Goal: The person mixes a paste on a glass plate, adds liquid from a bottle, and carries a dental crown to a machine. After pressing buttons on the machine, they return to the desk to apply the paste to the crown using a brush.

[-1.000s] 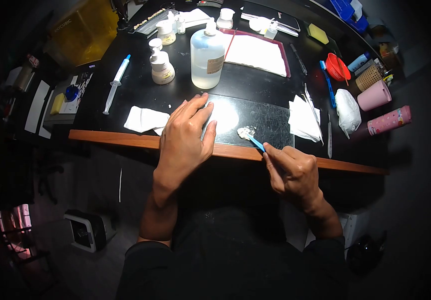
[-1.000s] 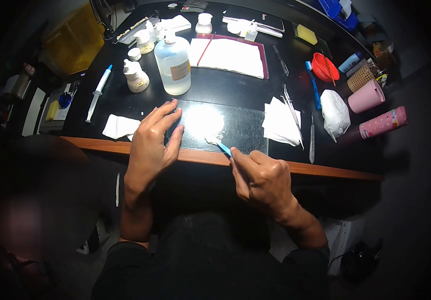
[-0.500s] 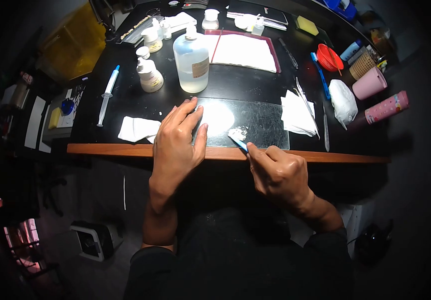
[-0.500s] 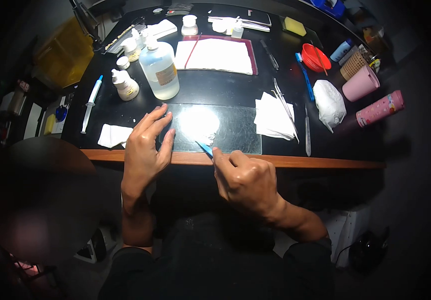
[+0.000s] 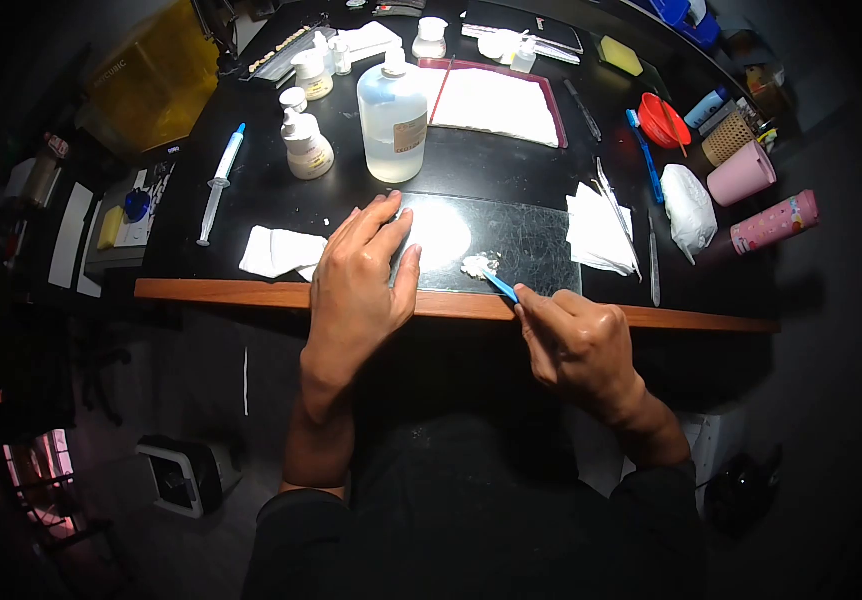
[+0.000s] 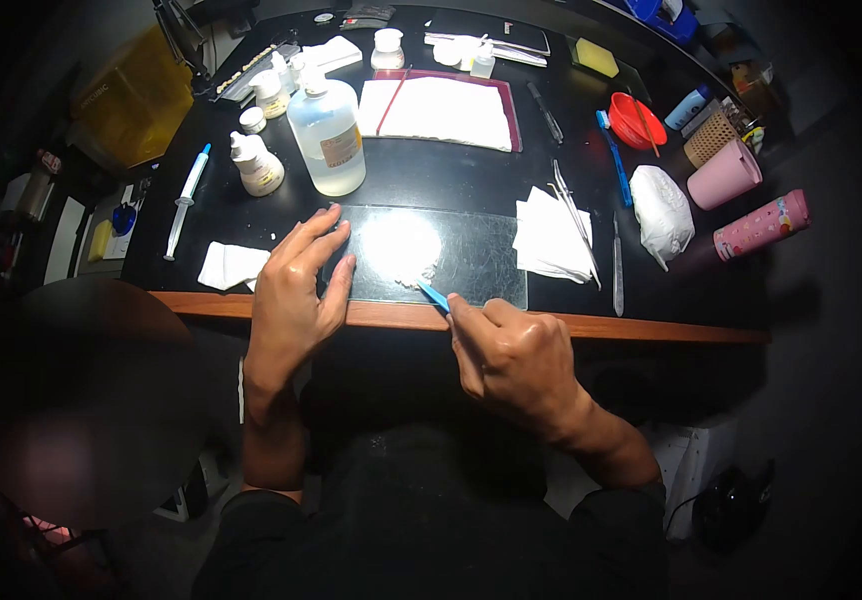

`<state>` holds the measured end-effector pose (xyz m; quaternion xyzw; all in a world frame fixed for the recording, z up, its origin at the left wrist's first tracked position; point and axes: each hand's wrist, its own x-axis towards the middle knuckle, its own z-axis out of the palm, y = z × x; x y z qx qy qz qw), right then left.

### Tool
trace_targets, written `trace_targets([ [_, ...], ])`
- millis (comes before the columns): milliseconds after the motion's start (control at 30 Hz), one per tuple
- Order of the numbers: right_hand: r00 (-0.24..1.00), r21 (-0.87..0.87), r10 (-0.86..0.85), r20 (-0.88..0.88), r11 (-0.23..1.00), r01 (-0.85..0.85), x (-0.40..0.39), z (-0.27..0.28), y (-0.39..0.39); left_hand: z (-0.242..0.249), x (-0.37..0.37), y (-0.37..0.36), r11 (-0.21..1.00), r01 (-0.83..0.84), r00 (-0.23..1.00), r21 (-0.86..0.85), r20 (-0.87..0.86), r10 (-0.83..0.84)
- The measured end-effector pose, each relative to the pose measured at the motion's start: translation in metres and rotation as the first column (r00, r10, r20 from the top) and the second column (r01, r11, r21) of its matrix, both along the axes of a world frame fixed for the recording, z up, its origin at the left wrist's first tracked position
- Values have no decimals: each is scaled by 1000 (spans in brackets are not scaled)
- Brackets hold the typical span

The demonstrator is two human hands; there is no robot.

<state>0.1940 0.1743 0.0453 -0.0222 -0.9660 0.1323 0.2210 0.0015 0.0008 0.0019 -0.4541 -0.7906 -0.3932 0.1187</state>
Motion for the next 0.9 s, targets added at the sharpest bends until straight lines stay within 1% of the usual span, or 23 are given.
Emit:
trace_targets([
  [67,1000,-2,1,-5,1000,-1,1,7,4,0,0,0,1000,0,1000,6,-8,0],
  [167,997,1,35,-76,999,-35,0,3,10,1,0,-1,1000,-3,1000,10,-14,3],
  [200,992,8,66,-110,998,-65,-1,-2,14,1,0,-1,1000,-5,1000,11,-14,5],
  [300,977,83,172,-126,983,-162,-2,-9,28,0,0,0,1000,-8,1000,18,-18,8],
  [400,981,152,169,-97,976,-153,-5,-7,29,0,0,0,1000,-12,1000,17,-12,13],
  [500,983,143,149,-106,981,-133,-12,-9,28,-1,0,-1,1000,-12,1000,6,-24,13],
  [600,995,69,93,-39,994,-90,-10,-6,21,1,0,0,1000,-10,1000,1,-20,10],
  [700,998,-44,61,6,997,-60,-7,1,17,0,1,-1,1000,-10,1000,1,-12,10],
  [800,996,-94,53,-71,994,-60,-11,-2,20,1,0,0,1000,-6,1000,6,-7,6],
  [900,998,-88,67,-18,994,-69,-9,-2,19,1,0,0,1000,-8,1000,8,-5,8],
])
